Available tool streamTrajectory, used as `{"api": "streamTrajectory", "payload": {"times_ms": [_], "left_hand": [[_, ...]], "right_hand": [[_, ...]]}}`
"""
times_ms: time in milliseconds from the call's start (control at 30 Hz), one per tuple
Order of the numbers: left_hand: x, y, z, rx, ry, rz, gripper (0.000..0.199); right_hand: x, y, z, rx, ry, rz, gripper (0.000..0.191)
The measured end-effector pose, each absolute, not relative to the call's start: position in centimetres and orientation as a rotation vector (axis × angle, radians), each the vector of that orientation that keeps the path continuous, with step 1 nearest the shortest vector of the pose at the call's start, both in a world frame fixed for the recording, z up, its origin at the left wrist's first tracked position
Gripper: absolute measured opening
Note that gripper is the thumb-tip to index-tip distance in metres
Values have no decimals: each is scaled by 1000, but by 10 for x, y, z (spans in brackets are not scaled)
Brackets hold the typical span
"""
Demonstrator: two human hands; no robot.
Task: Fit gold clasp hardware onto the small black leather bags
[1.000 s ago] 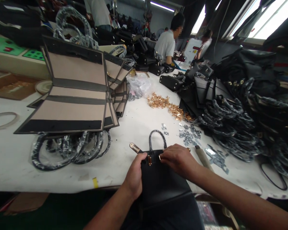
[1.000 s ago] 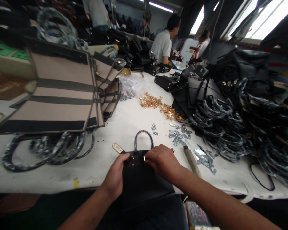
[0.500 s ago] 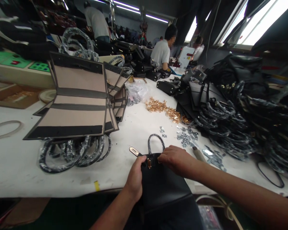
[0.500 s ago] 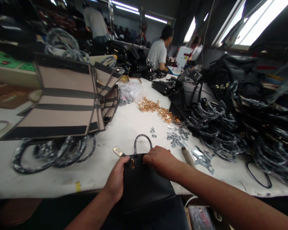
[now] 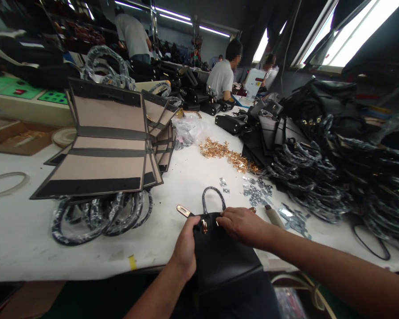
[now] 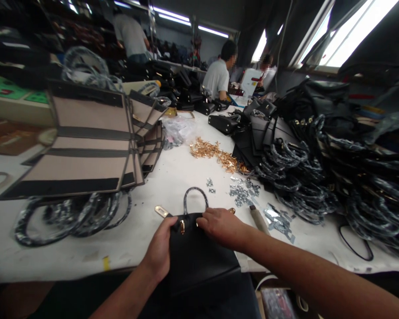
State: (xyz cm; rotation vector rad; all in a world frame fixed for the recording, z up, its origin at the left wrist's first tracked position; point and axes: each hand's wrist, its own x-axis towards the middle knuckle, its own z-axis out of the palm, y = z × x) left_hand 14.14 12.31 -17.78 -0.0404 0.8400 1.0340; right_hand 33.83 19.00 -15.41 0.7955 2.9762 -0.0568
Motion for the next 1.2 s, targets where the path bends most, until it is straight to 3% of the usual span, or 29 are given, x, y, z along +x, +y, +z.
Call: {"api": "streamTrajectory", "payload": {"times_ms": [400, 833, 1033, 1200], "left_hand": [[143, 121, -179, -46, 851, 1009, 29], [144, 122, -177, -48, 818, 1011, 31], [143, 121, -180, -45, 805, 1028, 29], [145, 120, -177, -81, 815, 1086, 24]], "right_hand": [[332, 196, -135, 775, 2864, -186, 14], [340, 192, -144, 882, 2940, -396, 23], [335, 188, -147, 884, 2900, -154, 17], [335, 172, -155, 998, 2912, 23, 26]]}}
